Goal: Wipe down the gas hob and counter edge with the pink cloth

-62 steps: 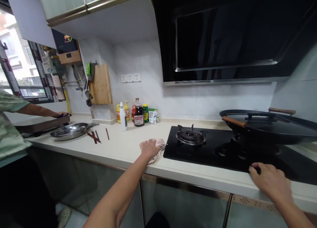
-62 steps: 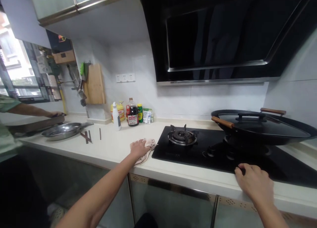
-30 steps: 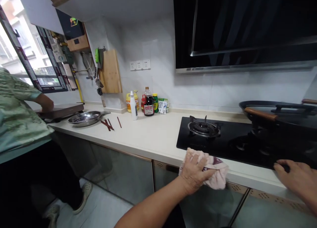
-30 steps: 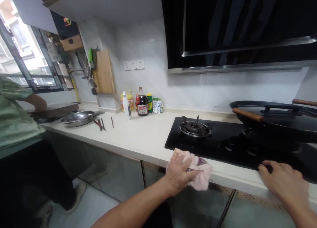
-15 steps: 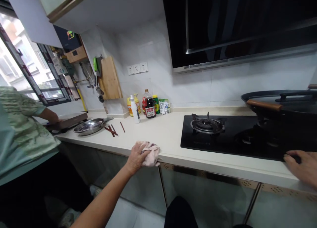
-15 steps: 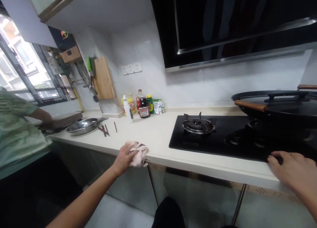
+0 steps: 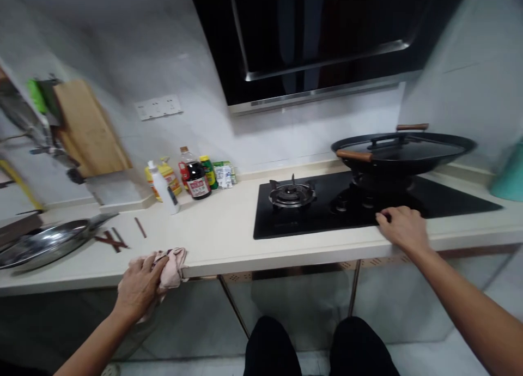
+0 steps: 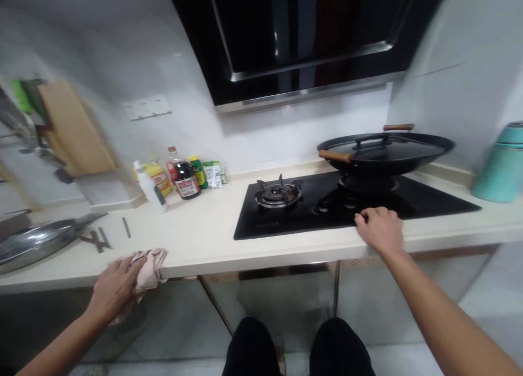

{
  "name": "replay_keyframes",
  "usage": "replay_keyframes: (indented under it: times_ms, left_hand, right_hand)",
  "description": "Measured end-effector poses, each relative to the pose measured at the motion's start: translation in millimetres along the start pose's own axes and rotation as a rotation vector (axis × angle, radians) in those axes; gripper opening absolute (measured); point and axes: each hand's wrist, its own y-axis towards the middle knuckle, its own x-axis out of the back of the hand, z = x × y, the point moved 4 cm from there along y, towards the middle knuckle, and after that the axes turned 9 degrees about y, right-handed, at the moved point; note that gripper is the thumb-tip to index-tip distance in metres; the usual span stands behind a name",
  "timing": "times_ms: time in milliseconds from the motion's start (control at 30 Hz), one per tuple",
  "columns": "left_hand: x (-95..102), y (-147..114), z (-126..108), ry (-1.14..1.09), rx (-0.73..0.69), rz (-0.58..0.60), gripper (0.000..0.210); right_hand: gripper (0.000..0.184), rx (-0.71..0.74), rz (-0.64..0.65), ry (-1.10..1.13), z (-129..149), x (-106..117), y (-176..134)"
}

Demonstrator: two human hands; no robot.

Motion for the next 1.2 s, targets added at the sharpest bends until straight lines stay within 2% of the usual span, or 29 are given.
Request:
replay_keyframes:
  times_ms: [167, 300, 433, 633, 800, 900, 1000, 1133, 1200]
  left_hand:
    - [32.1, 20, -79, -0.027, -0.060, -0.083, 0.048]
    - [68.5, 33, -149, -0.074, -0.088, -0.150, 0.042]
    - [115.0, 49, -224, -0.140, -0.181, -0.234, 0.039]
    - [194.6, 78, -338, -0.274, -0.349, -0.330, 0.039]
    - [248.2, 99, -414, -0.381, -0.442, -0.410, 0.026]
    - [263.7, 104, -437, -0.410, -0.442, -0.432, 0.022]
    - [266.6, 104, -441, -0.420, -0.435, -0.449, 0.024]
    - [259.9, 104, -437, -0.474, -0.408, -0.440, 0.036]
    - [252.7, 107, -434, -0.547, -0.407, -0.402, 0.037]
  right_hand:
    - [0.046, -0.018, -0.053, 0.059, 9, 9, -2]
    - [0.044, -0.019, -0.052, 0.088, 12, 12, -4]
    - [0.042, -0.010, -0.059, 0.127, 13, 14, -4]
    - [0.039, 0.006, -0.081, 0.161, 10, 11, -3]
    - [0.035, 0.027, -0.139, 0.251, 7, 5, 0]
    - [0.031, 0.059, -0.190, 0.352, 5, 11, 0]
    - [0.033, 0.114, -0.252, 0.475, 12, 25, -14]
    - [0.037, 0.259, -0.323, 0.781, 47, 32, -68]
    - [0.039, 0.396, -0.244, 0.929, 71, 24, -97]
